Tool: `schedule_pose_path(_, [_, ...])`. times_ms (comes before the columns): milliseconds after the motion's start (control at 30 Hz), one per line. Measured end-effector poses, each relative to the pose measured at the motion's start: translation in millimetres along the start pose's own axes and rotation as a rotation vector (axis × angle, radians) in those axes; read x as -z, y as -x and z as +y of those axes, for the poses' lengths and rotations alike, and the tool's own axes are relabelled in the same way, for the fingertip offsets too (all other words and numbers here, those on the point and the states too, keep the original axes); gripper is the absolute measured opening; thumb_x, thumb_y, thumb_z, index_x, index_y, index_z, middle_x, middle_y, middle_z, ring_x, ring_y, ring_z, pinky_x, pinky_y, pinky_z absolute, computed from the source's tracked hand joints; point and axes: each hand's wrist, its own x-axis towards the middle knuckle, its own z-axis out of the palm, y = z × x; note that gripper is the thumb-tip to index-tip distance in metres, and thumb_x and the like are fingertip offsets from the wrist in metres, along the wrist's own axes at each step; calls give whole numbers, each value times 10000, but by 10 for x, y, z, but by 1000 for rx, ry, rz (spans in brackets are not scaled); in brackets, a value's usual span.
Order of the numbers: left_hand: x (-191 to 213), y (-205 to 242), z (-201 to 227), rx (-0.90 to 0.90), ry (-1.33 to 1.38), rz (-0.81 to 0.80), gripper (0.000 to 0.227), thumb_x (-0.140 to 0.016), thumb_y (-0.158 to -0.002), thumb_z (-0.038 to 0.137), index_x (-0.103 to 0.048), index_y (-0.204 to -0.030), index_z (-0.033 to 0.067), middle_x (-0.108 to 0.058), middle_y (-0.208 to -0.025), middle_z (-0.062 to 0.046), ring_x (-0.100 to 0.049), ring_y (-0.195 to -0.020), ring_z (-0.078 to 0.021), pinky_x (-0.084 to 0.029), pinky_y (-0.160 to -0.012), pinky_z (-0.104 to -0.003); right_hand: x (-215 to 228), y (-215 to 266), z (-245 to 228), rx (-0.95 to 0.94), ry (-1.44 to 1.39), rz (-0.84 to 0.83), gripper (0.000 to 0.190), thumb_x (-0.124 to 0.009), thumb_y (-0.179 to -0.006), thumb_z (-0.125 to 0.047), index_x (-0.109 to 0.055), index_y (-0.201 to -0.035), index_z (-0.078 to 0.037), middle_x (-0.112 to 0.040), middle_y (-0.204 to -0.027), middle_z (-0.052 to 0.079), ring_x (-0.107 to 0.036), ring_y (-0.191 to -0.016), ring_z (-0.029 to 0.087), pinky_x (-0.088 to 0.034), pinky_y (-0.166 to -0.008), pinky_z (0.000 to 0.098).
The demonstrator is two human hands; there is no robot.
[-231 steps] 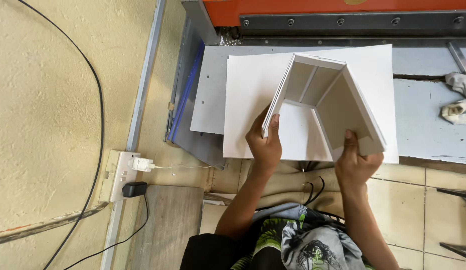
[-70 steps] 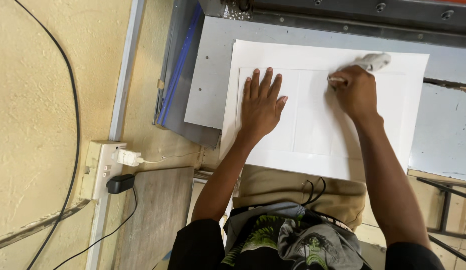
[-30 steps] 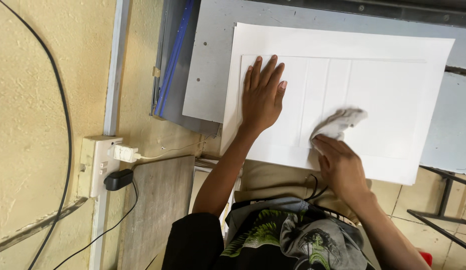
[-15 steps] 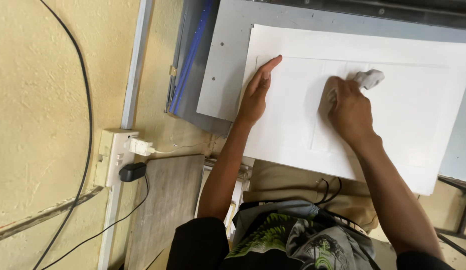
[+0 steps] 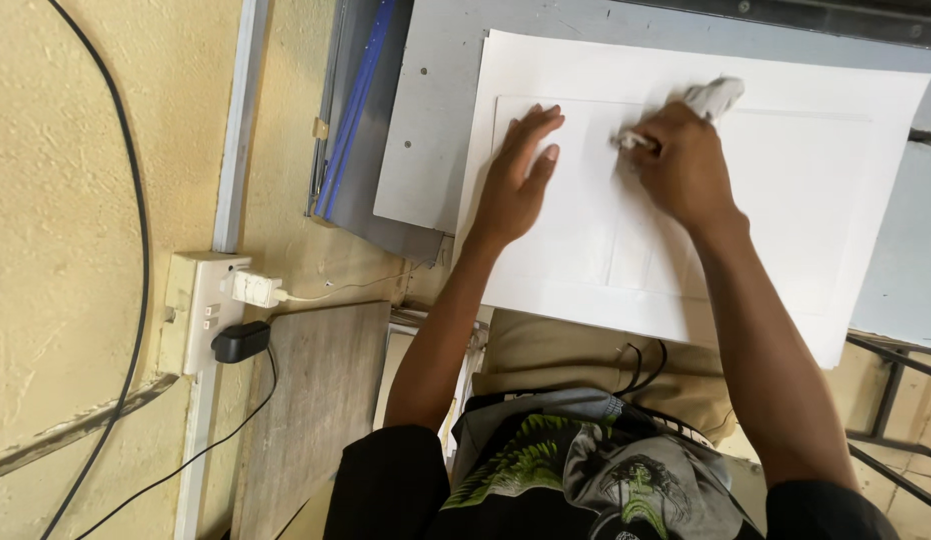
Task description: The person wipes the surface of a white paper structure with a cloth, folding and unfolding it to clean different sections. They handle the paper carefully, ensuring the cloth reaches the edges and creases of the structure.
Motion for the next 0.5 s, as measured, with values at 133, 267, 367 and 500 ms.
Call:
schedule_pose_path(133, [-198,1,-58,-10,-306,17,368,-519,-1156,168,-597,-1506,85,-584,-1585,-149,-413,-1597,-347,-174,-1389,-534,-141,734,-528,-166,191,-103,212,-782,-886,-27,-812,-1095,-5,-682,-999,251,-722,-870,516,-605,-725,608])
schedule_pose_path(267, [-219,-3,-47,-13,-406,3,394,-518,-1129,125,-573,-1518,92,-573,-1597,-121,-411,-1604,-319,-182,-1392,-503,-277,1415,-764,-171,281,-124,218,-719,-927,-36,-839,-1104,-75,-679,-1050,123,-766,-843,378,-648,-675,434])
schedule_pose_path(367, [-209,24,0,-15,-422,-12,392,-512,-1124,109,-574,-1510,81,-568,-1598,-131,-404,-1605,-325,-177,-1393,-503,-399,1528,-674,-173,285,-92,226,-722,-926,-76,-833,-1122,-80,-664,-1073,105,-761,-852,385,-651,-680,445])
schedule_pose_path(500, [-202,18,30,-35,-464,-24,402,-519,-1110,70,-566,-1510,62,-557,-1599,-148,-396,-1604,-334,-180,-1391,-510,-362,962,-476,-185,207,20,285,-775,-921,-120,-834,-1192,-52,-662,-1078,211,-728,-808,498,-615,-673,590])
